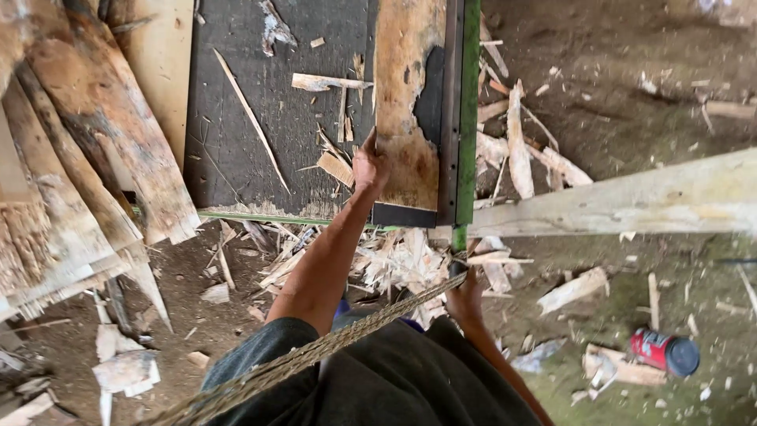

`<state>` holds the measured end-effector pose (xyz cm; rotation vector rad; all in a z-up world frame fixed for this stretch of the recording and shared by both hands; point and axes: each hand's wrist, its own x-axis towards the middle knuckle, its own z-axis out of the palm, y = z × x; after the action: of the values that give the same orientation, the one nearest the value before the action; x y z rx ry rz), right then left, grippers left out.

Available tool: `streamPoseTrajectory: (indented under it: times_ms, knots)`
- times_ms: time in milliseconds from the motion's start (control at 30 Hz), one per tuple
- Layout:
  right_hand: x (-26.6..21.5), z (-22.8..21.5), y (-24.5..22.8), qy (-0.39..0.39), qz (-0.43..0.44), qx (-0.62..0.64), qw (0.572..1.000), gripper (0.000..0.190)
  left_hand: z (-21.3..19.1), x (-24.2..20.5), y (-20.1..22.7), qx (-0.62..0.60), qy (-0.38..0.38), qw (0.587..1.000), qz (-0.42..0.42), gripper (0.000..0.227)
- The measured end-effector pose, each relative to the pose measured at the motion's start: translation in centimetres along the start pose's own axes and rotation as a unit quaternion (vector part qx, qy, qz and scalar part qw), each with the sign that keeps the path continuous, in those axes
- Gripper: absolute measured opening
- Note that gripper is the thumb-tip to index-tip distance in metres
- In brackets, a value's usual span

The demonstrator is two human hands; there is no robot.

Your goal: Trimming and sorting pieces of wood bark or veneer using a manual lever-operated cutter.

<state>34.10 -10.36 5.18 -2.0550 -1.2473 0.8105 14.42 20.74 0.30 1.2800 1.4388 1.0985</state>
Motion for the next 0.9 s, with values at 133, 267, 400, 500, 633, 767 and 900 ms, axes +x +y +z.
streamPoseTrajectory:
  times_ms: [133, 267, 400, 500, 633, 767, 900]
  knots:
    - [-1.1, -1.7, -1.9, -0.007, 0.042, -0.006, 0.999, 0.05, -0.9, -0.4, 2.2, 0.044, 0.002, 0.997, -0.067, 0.066]
    - [-0.6, -4.0, -7.1, -0.039, 0.085, -0.004, 0.996, 0.039, 0.6, 1.8, -1.2, 0.025, -0.019, 0.995, -0.092, 0.072]
    - [-1.0, -5.3, -6.9, -0.071, 0.156, 0.022, 0.985, 0.05, 2.6, 3.0, -6.6, -0.099, 0.006, 0.992, -0.08, 0.078]
    - [-1.3, -6.6, -8.8, -0.083, 0.14, -0.015, 0.987, 0.059, 1.1, 2.7, -2.4, -0.05, -0.004, 0.989, -0.139, 0.073]
    - [-1.8, -9.6, -15.1, -0.067, 0.187, 0.007, 0.98, 0.048, 1.1, 3.6, -2.2, 0.039, -0.002, 0.99, -0.132, 0.06]
    - [-1.9, -10.2, -15.4, -0.072, 0.178, -0.046, 0.98, 0.045, 0.7, 3.7, -2.4, 0.034, 0.013, 0.994, -0.106, 0.045]
    - [-2.0, -10.4, -16.6, -0.082, 0.216, -0.056, 0.971, 0.045, -3.0, -0.9, 1.5, 0.037, -0.017, 0.991, -0.131, 0.036]
